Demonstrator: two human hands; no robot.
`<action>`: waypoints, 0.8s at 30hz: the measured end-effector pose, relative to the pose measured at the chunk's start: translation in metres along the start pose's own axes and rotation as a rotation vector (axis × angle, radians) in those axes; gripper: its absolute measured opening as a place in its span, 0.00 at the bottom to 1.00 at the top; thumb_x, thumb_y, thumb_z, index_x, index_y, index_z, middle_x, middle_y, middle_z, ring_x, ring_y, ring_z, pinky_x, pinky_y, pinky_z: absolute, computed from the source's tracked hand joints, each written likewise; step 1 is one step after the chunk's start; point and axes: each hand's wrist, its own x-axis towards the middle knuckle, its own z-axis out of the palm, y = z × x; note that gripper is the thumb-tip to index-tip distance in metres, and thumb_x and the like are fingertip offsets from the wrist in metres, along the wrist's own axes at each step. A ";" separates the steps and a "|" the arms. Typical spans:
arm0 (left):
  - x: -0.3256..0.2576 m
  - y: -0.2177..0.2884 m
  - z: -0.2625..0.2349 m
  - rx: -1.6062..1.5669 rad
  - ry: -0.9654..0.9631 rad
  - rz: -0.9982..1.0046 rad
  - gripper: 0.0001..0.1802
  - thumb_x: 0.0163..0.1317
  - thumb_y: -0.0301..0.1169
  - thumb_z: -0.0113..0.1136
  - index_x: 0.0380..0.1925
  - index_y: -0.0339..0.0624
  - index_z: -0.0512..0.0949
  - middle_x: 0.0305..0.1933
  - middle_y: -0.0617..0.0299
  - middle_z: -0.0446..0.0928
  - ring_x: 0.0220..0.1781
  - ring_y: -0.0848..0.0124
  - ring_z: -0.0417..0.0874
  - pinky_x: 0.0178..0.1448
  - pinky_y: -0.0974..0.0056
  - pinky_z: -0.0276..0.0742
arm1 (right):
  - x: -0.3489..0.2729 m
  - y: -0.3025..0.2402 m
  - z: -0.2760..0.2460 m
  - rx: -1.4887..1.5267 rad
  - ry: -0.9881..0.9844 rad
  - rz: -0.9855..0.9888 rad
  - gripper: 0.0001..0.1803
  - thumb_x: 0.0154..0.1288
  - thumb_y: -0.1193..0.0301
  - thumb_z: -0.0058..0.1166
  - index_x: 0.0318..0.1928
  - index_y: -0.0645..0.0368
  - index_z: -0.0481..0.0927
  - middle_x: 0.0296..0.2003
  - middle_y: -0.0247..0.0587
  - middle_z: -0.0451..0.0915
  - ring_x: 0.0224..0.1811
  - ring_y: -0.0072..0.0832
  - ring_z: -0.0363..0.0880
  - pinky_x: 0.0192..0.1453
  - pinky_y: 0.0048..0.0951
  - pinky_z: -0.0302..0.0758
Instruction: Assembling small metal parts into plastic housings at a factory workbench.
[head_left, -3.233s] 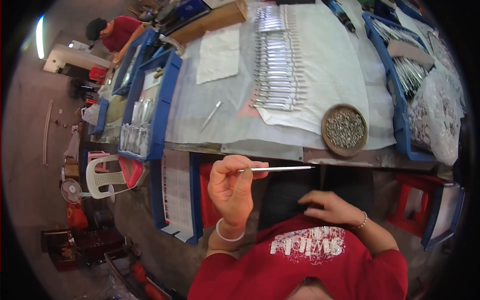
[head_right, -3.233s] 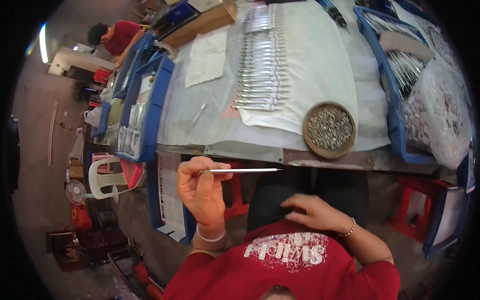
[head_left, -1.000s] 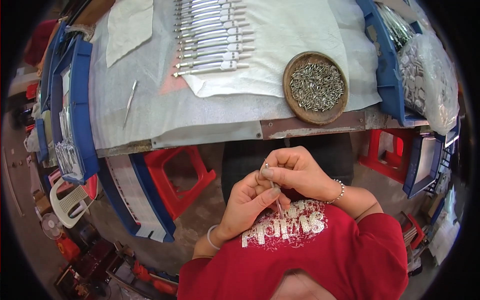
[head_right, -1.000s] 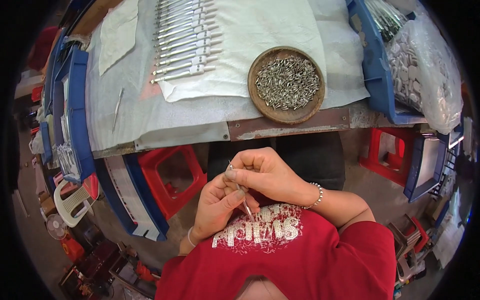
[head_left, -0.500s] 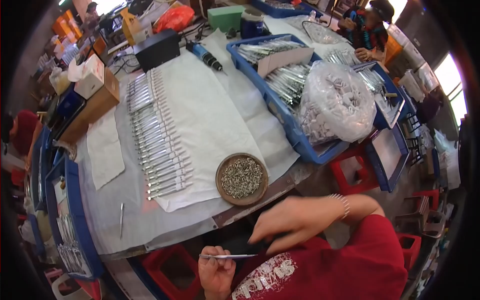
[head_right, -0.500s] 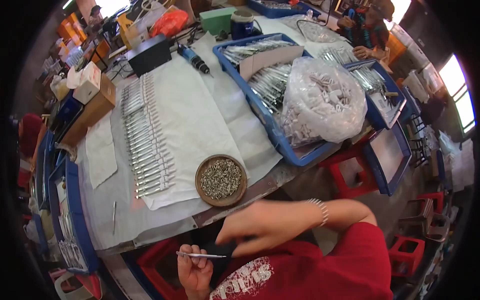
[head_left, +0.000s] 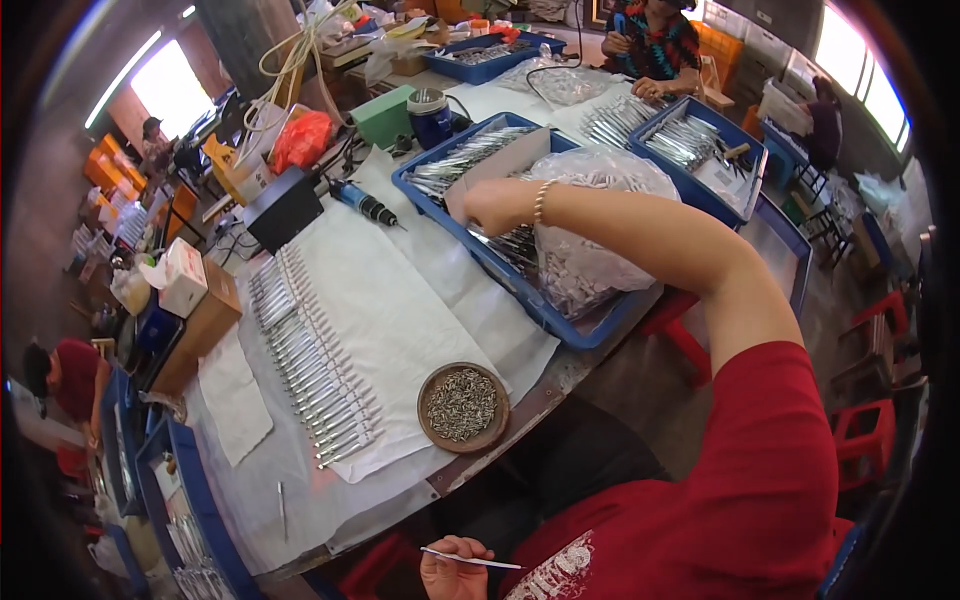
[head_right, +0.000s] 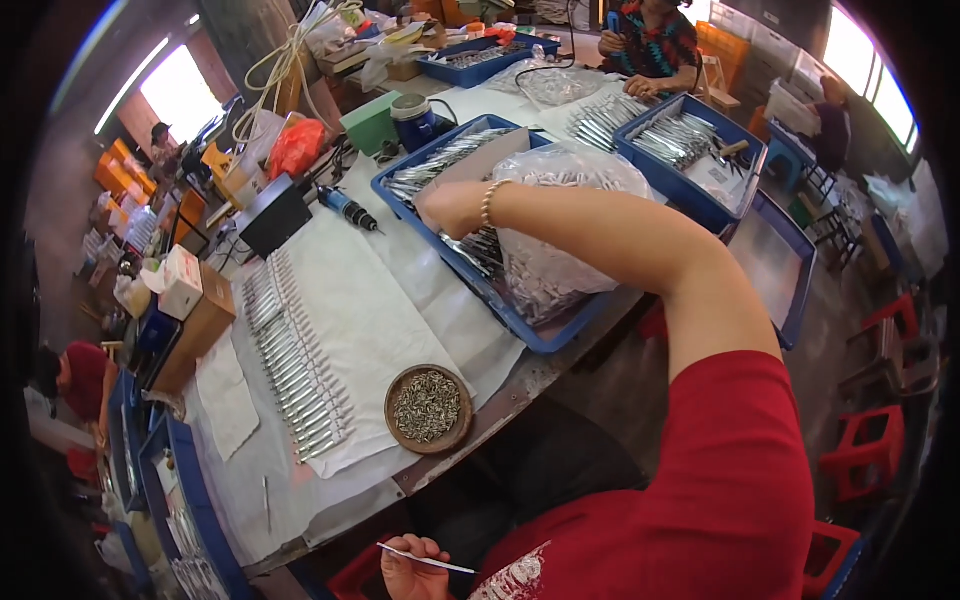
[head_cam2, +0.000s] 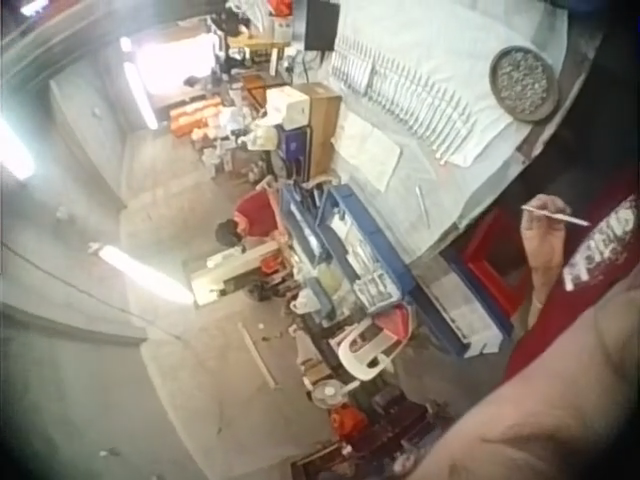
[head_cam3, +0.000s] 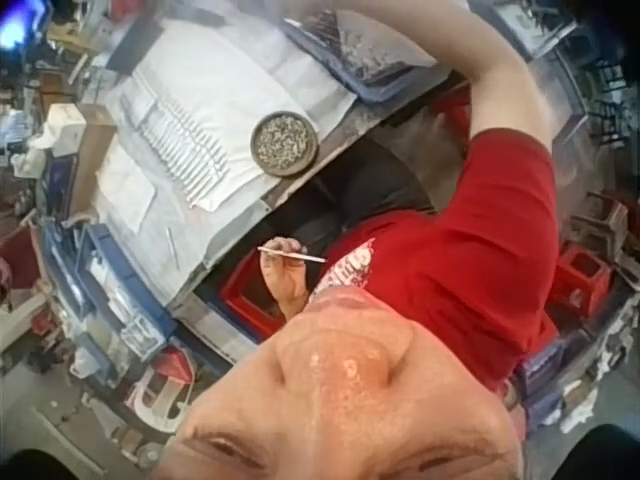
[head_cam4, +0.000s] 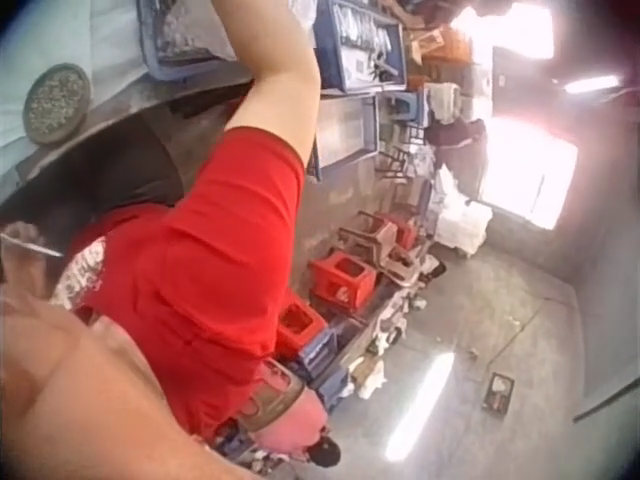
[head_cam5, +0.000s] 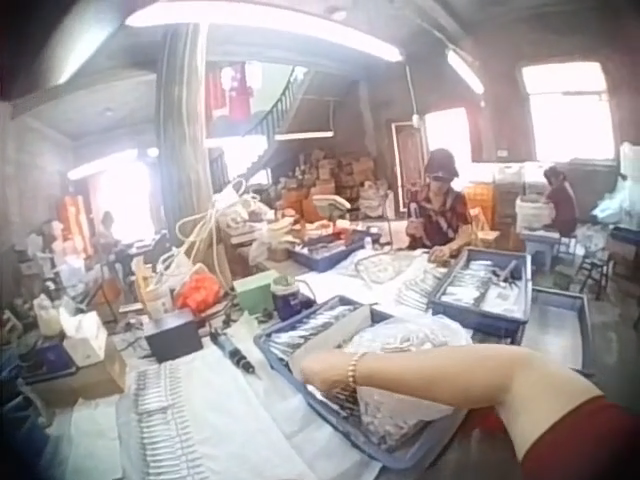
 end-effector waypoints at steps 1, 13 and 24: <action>-0.001 -0.001 0.004 0.017 0.014 -0.010 0.09 0.61 0.31 0.56 0.39 0.42 0.74 0.33 0.60 0.71 0.37 0.65 0.74 0.40 0.60 0.76 | -0.005 -0.009 -0.007 0.035 -0.023 0.041 0.13 0.47 0.73 0.51 0.34 0.64 0.81 0.32 0.56 0.80 0.37 0.50 0.78 0.40 0.42 0.75; 0.005 -0.005 0.017 0.085 0.026 -0.077 0.11 0.62 0.36 0.55 0.41 0.44 0.71 0.29 0.64 0.66 0.29 0.71 0.68 0.32 0.67 0.66 | 0.032 -0.005 0.027 0.072 -0.122 0.294 0.17 0.50 0.72 0.56 0.44 0.60 0.81 0.46 0.46 0.79 0.48 0.40 0.78 0.49 0.36 0.74; 0.002 -0.013 0.024 0.081 0.012 -0.091 0.11 0.63 0.37 0.54 0.41 0.45 0.70 0.29 0.64 0.65 0.28 0.73 0.65 0.32 0.68 0.63 | 0.026 -0.010 0.024 0.159 -0.014 0.368 0.22 0.49 0.77 0.58 0.49 0.57 0.79 0.49 0.45 0.78 0.51 0.37 0.77 0.51 0.35 0.74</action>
